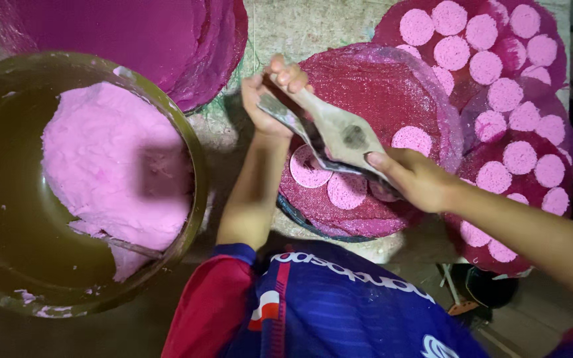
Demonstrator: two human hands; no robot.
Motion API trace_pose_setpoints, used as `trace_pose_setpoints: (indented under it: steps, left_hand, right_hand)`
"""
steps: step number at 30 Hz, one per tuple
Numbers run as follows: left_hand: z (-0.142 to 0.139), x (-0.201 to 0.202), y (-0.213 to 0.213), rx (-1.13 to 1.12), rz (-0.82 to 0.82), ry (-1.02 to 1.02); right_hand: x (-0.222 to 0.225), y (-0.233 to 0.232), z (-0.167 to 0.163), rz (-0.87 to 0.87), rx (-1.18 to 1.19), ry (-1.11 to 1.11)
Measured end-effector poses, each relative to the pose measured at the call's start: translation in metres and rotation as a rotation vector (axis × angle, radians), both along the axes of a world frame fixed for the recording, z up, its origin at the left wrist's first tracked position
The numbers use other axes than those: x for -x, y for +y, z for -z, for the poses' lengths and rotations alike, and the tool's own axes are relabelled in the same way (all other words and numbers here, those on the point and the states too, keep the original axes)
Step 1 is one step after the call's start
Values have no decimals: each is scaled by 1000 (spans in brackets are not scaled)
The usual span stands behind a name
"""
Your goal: The person scoops pink dough from a large basin into a cylindrical mold on a hand press, presses the lever to extrude a round dough disc onto a tray, then places the disc in rows on round trays to dry. They repeat the cycle, occasionally repositioning trays and clearing excess dough from the press by hand.
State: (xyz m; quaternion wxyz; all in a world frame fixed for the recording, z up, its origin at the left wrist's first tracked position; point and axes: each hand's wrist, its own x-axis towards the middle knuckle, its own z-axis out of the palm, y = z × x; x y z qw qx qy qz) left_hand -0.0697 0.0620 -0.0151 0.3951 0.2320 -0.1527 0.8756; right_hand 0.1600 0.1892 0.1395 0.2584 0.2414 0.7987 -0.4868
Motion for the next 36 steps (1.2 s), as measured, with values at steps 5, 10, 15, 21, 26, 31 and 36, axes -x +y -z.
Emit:
trace_pose_setpoints:
  steps: [5,10,15,21,26,31,36]
  left_hand:
    - [-10,7,-9,70,-7,46]
    - [-29,-3,-8,51,-37,30]
    - [-33,18,-44,514,-207,146]
    - [-15,-51,-73,1588,-873,1705]
    - [-14,-109,-88,1269,-1099,1887]
    - [-20,-115,-90,1319,-987,1949]
    - [-27,-117,-105,1370,-869,1747]
  right_hand:
    - [-4,-1,6,36,9,-46]
    - [-6,4,21,-4,-131,63]
    - [-20,-9,42,-38,71,595]
    - [-71,-13,32,164,435,732]
    - [-94,-27,29,382,435,881]
    - [-125,-28,44,556,445,934]
    - [-173,-12,76,695,610,945]
